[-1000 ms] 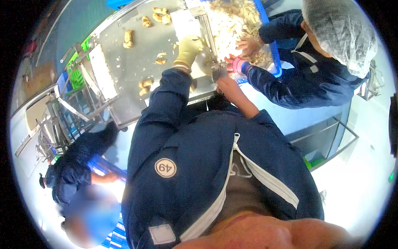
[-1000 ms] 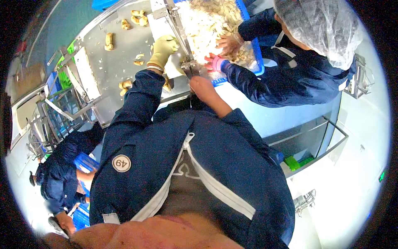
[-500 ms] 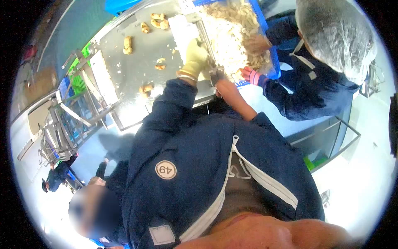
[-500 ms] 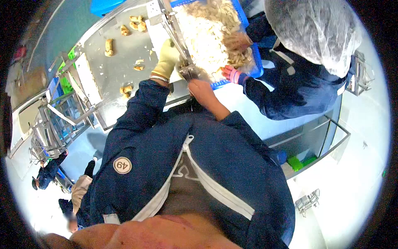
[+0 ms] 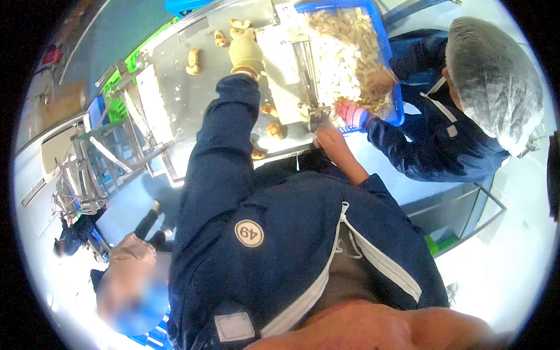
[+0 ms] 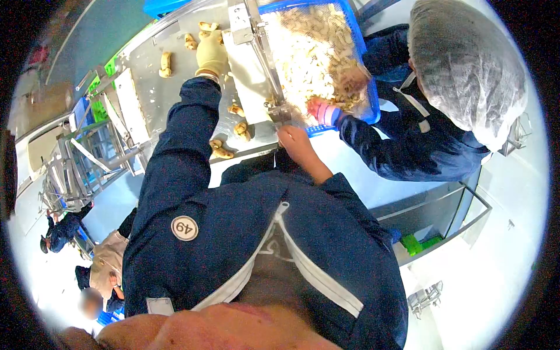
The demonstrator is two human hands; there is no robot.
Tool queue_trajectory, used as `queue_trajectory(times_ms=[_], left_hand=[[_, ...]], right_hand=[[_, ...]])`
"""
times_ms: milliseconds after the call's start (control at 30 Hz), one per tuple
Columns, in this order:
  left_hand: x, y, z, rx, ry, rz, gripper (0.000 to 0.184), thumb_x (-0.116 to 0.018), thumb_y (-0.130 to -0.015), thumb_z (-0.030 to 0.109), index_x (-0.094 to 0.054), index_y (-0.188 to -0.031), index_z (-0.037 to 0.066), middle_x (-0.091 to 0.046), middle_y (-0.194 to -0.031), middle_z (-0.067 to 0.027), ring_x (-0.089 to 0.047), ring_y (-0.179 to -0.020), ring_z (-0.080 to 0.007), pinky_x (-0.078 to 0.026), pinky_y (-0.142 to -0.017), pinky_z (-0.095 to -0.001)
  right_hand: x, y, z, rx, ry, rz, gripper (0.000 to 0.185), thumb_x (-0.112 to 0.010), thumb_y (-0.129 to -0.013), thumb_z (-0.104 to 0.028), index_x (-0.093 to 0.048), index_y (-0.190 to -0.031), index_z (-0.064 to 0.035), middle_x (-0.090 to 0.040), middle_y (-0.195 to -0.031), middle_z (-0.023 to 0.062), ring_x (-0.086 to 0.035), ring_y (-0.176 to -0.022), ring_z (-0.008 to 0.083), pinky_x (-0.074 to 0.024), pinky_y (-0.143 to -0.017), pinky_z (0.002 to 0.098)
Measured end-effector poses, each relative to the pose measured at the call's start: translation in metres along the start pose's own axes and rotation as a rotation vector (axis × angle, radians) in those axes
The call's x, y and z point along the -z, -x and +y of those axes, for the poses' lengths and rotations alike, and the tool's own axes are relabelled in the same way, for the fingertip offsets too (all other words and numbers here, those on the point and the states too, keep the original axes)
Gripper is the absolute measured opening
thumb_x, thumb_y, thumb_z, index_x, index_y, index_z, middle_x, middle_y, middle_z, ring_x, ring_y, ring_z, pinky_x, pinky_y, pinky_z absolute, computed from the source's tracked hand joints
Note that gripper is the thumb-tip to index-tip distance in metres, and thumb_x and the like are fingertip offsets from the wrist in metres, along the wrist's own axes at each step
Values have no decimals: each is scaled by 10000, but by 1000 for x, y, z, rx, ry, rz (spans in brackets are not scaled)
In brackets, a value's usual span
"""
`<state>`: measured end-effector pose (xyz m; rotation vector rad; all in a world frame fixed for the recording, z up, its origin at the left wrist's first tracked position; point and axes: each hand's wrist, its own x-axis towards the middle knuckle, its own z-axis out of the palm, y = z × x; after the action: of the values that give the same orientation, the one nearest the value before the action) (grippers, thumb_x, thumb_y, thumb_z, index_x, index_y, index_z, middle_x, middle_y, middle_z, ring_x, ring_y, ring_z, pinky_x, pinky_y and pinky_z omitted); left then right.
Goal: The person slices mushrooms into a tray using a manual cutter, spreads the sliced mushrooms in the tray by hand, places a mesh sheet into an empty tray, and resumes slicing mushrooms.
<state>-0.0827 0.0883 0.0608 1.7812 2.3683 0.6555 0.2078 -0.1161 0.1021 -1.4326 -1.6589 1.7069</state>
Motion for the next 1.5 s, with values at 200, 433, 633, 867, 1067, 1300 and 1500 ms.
queue_trajectory(times_ms=[200,433,633,867,1067,1300,1500], left_hand=[[35,46,-9,42,-43,-286,137,-558,-824,148,-623,-912,66,-608,-1061,-181,-624,-867,-386,-509,-765,-443],[43,106,75,199,706,-119,296,-638,-873,174,-582,-1114,11,-631,-1049,-156,-621,-935,-214,-495,-829,-304],[-18,141,59,356,1110,-267,422,-651,-831,79,-530,-1224,-17,-636,-1084,-89,-596,-1015,-171,-463,-907,-286],[9,108,50,192,1189,-634,387,-641,-768,20,-563,-1147,9,-627,-978,-20,-591,-862,-118,-482,-799,-259],[11,99,57,172,1227,-717,297,-647,-746,23,-588,-1036,29,-608,-859,0,-571,-789,-103,-475,-725,-244],[-22,101,34,130,1211,-692,330,-640,-747,-9,-593,-1069,39,-625,-858,2,-585,-804,-101,-483,-733,-237],[3,94,51,118,1177,-741,483,-643,-738,-43,-548,-1208,17,-654,-1033,-31,-606,-931,-109,-485,-836,-240]], right_hand=[[2,-4,-6,55,58,1,245,-475,-860,-198,-556,-763,12,-572,-724,190,-566,-661,335,-428,-607,402],[6,-5,-23,-6,-5,-60,279,-464,-854,-222,-535,-703,2,-564,-685,173,-558,-640,329,-424,-601,393],[13,2,-31,21,-8,-81,338,-445,-886,-246,-538,-676,2,-562,-648,124,-548,-615,240,-420,-599,345],[17,3,-39,301,114,-52,121,-525,-826,-124,-548,-802,-7,-525,-673,131,-553,-601,276,-437,-566,376],[24,0,-63,467,156,12,131,-580,-757,-29,-534,-878,-7,-522,-723,143,-560,-611,283,-456,-567,394],[8,-3,-22,315,241,9,55,-547,-805,-55,-555,-845,-19,-590,-780,150,-581,-659,294,-459,-596,371],[10,-3,-21,172,93,-46,37,-516,-822,-24,-548,-805,-31,-565,-754,134,-581,-634,262,-468,-571,350]])
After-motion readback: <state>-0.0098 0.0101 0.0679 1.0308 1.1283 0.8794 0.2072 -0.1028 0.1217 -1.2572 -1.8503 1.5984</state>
